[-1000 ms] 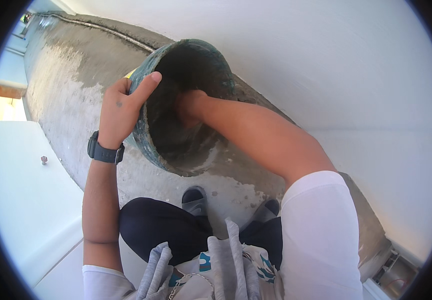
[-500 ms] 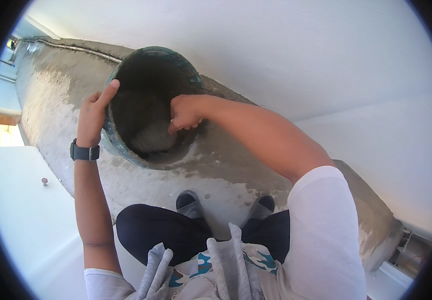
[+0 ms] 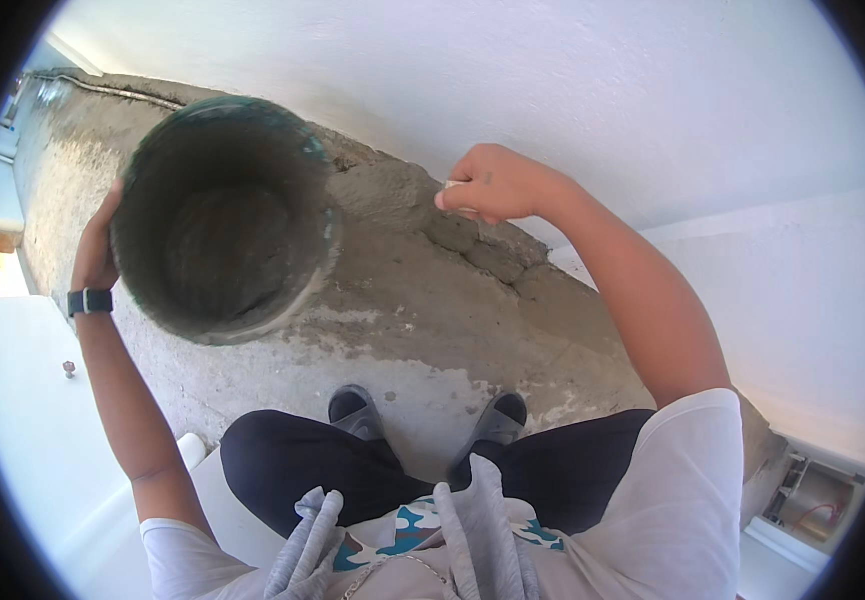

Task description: The person scoops cement from a bucket and applies it to the lower part of a wall using a trowel. They repeatedly smooth the cement along the wall's base, working along a linear section.

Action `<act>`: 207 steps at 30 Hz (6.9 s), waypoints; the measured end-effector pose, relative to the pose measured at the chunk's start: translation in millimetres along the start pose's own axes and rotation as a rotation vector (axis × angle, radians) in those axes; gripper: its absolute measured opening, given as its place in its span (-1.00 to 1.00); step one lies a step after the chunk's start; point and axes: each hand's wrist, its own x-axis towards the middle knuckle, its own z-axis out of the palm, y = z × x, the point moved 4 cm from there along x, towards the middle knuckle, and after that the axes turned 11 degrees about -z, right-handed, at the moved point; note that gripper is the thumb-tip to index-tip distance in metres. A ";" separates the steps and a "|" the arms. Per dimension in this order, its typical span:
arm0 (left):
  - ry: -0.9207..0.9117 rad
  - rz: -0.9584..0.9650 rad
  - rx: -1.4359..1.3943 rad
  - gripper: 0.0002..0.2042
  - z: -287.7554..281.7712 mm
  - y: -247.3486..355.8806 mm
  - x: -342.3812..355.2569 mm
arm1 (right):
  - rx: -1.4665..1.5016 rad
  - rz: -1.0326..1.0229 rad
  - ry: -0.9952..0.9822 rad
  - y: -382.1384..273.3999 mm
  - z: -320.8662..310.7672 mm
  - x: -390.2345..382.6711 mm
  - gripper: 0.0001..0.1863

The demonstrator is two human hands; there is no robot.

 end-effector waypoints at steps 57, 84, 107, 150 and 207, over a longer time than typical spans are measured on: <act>0.314 0.301 0.547 -0.39 125.8 -27.8 -35.0 | -0.663 -0.285 -0.312 -93.4 185.0 139.4 -0.66; 0.354 0.193 0.543 -0.49 119.8 -4.4 -8.5 | -0.174 -0.053 0.032 29.0 19.8 -45.4 -0.46; 0.102 0.145 0.036 -0.49 32.0 -11.4 -7.1 | -0.417 0.246 0.654 193.1 200.2 -44.2 -0.64; 0.458 0.300 0.340 -0.49 97.6 -35.6 -51.4 | -0.326 -0.401 -0.262 -109.2 187.5 150.9 -0.53; 0.724 0.128 0.419 -0.43 -27.9 22.9 16.4 | -0.043 -0.150 0.460 -56.5 90.1 163.9 -0.65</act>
